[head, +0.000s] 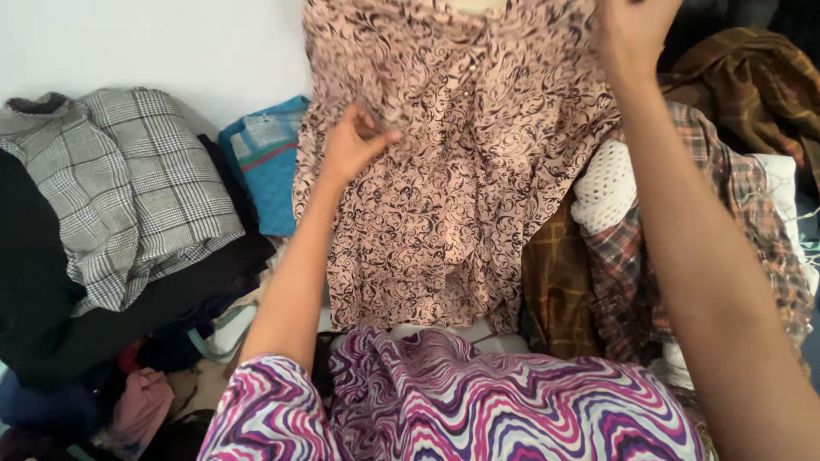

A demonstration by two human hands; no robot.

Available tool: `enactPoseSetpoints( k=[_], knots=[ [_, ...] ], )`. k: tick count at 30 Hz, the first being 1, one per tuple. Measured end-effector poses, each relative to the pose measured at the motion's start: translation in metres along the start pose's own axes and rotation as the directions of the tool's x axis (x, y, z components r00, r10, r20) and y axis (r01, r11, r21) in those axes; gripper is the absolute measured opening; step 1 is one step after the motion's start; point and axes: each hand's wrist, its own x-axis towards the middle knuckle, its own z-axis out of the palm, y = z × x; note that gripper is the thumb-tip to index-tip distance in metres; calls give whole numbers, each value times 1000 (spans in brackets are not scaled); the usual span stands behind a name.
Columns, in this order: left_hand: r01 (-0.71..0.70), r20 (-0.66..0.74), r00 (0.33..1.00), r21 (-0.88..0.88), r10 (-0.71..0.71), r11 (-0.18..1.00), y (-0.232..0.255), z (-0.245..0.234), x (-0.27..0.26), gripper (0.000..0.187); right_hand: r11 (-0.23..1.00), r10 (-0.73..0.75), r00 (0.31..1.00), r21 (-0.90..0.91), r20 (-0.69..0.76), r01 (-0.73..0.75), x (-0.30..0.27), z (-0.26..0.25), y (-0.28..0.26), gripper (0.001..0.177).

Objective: The person sorts through a pile of clothes on the floor, picking up and examining various garments including a patterned blouse, a white top, and a plaid shirt. They handle each item individually, turning them over and placing them back into the pile.

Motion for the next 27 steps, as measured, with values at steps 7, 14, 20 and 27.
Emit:
enactPoseSetpoints(
  k=[7, 14, 20, 27],
  knots=[
    [65, -380, 921, 359, 82, 931, -29, 45, -4, 120, 996, 68, 997, -52, 45, -65, -10, 10, -63, 17],
    [-91, -318, 937, 168, 141, 982, -61, 50, -1, 46, 963, 45, 998, -265, -39, -54, -3, -2, -78, 25],
    [-80, -302, 947, 98, 106, 992, -44, -9, -40, 29, 976, 66, 996, -202, -64, -78, -2, -2, -78, 21],
    [-104, -399, 904, 148, 156, 984, -17, -69, -108, 22, 959, 280, 959, -43, -35, -281, -10, -3, -44, 31]
  ],
)
